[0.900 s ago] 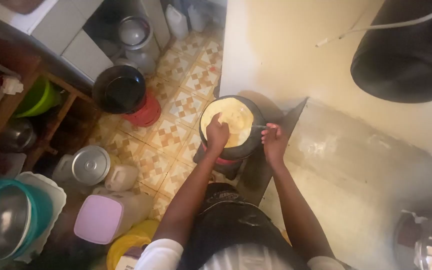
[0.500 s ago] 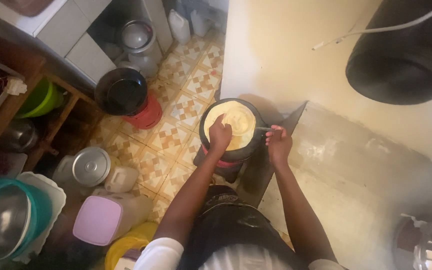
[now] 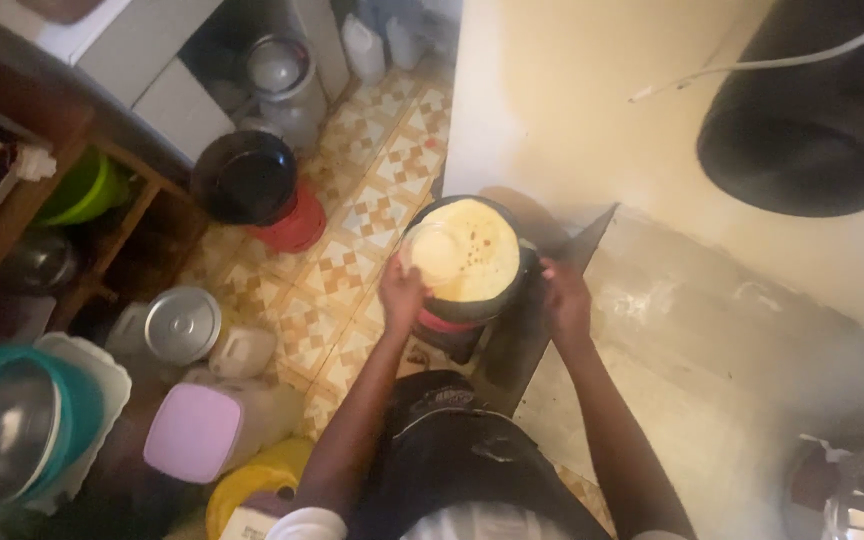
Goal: The person is preparing flatbread by pouring batter onto a heated griddle, spreading it, and then transferring the finished bread into a storage container.
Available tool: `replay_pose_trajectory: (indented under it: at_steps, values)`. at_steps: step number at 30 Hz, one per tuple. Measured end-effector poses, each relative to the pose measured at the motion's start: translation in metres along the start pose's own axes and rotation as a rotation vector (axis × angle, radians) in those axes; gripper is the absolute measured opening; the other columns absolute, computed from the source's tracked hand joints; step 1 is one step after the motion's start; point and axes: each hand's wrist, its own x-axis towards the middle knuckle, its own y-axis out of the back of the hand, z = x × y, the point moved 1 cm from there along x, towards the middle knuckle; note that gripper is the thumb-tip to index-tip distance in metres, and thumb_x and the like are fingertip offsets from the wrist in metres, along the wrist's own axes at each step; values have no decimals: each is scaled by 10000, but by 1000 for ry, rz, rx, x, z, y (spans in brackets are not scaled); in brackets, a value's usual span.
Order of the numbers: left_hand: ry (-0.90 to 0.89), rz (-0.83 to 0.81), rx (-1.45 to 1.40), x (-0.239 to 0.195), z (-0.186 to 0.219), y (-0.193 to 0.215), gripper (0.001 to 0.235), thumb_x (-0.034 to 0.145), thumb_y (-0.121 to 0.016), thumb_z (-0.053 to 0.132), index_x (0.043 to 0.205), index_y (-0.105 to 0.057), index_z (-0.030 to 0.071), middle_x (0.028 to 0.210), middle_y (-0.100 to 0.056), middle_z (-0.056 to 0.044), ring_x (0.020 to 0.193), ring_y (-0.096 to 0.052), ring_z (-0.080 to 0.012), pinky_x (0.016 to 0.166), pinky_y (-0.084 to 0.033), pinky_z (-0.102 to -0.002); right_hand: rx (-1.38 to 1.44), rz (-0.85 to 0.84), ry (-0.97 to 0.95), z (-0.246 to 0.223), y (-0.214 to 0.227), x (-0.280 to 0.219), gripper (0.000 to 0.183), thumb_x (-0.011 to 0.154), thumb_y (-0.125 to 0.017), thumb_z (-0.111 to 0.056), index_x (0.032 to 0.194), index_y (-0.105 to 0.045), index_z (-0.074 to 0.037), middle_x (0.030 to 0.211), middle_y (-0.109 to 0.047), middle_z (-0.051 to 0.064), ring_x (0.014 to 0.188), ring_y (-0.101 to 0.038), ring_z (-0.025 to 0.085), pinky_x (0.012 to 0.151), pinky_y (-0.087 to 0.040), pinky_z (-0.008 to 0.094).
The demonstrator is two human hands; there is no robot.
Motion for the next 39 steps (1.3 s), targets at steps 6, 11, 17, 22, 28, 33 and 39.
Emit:
replay_pose_trajectory:
  at_steps: [6,11,17,22,28,33,39]
  values:
    - [28,205,-113,-43,1,84,434,838,-502,36,1269,-459,71,825,-476,-85,548,-535,-112,443,-559,-234,-671,-502,164,38,2,-20,365,965,-336,-208,1264,-512,-95,1201,-554,144,1181,-441,279,1035,-276,391]
    - [76,372,-123,-77,-23,154,440,842,-486,7,1270,-469,103,867,-514,-144,532,-580,-171,473,-577,-281,-679,-354,497,120,6,-30,289,947,-386,-194,1122,-581,-72,1053,-587,114,999,-535,257,887,-368,374]
    - [135,543,-167,-97,-56,182,469,818,-517,13,1278,-451,73,965,-527,-216,510,-609,-232,485,-585,-328,-665,-285,1047,113,-40,-42,226,916,-457,-139,1076,-608,-86,917,-603,79,800,-594,247,713,-435,344]
    - [139,533,-161,-93,-76,178,453,833,-505,23,1282,-446,52,809,-546,-192,476,-610,-218,473,-582,-285,-639,-154,949,68,-62,-32,225,901,-487,-83,1079,-624,-75,856,-614,109,802,-585,277,739,-438,366]
    - [181,450,-112,-128,5,160,439,834,-506,32,1272,-479,62,875,-544,-218,510,-601,-207,517,-569,-292,-1046,60,993,88,-23,14,183,953,-481,-176,1044,-627,-113,834,-576,63,788,-526,210,724,-404,345]
    - [232,459,-110,-130,-10,169,443,825,-525,52,1265,-495,94,838,-553,-210,537,-621,-239,530,-574,-329,-1210,-334,711,125,13,5,298,927,-397,-175,1175,-561,-184,1030,-615,21,973,-563,194,878,-410,341]
    - [177,446,-133,-123,-16,172,462,820,-500,28,1280,-453,28,840,-544,-240,522,-613,-253,523,-565,-321,-968,-337,870,115,-19,-46,266,917,-421,-203,1131,-577,-192,1069,-600,20,931,-557,219,850,-398,359]
